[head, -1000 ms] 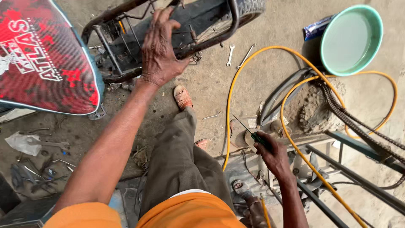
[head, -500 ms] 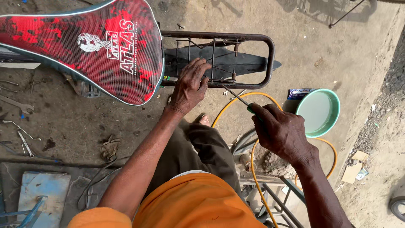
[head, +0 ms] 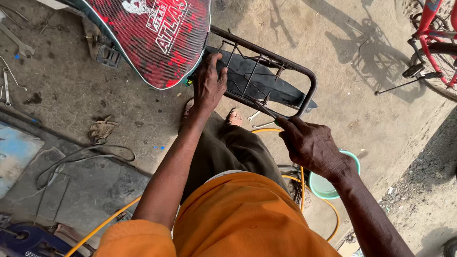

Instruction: The person repairs the rear of a bicycle, using a screwdriver to tighten fasteners on the rear rack and mudguard while another person steadies the bike. The person works around the rack, repositioning and driving screws at several points along it.

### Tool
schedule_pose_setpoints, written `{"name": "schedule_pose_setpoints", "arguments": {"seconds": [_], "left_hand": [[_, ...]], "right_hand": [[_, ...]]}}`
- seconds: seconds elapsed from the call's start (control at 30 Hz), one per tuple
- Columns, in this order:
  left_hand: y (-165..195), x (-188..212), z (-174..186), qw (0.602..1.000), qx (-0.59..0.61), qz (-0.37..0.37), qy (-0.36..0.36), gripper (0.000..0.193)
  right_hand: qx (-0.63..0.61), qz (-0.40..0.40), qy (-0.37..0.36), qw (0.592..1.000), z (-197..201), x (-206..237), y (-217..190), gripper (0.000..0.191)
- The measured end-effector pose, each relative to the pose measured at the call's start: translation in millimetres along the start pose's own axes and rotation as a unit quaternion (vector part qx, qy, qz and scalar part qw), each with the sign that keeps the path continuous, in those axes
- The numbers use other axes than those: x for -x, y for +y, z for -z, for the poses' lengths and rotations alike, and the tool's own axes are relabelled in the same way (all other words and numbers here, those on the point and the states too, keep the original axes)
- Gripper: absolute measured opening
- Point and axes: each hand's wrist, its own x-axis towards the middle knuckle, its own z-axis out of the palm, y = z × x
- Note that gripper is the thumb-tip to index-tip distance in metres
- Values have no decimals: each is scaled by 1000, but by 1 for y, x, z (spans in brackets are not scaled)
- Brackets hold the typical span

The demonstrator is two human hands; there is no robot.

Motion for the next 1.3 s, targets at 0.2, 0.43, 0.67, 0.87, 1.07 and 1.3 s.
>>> {"name": "schedule_pose_setpoints", "arguments": {"seconds": [0.2,0.43,0.67,0.87,1.07,1.3], "left_hand": [[5,2,-41,990,-117,34,67,33],[0,5,-62,969,-242,27,47,35],[-1,6,-58,969,-241,41,24,37],[3,6,-57,967,-249,39,36,38],[2,1,-58,971,-232,52,20,41],[10,-2,-45,983,-176,47,22,46]], "right_hand": [[-22,-15,-82,996,-4,3,48,44],[48,-92,-126,987,-58,6,77,27],[22,26,-71,997,-41,0,72,22],[-62,-2,-93,994,-25,-1,47,19],[-43,-73,-66,994,-52,10,28,26],[-83,-73,21,994,-81,28,47,33]]}}
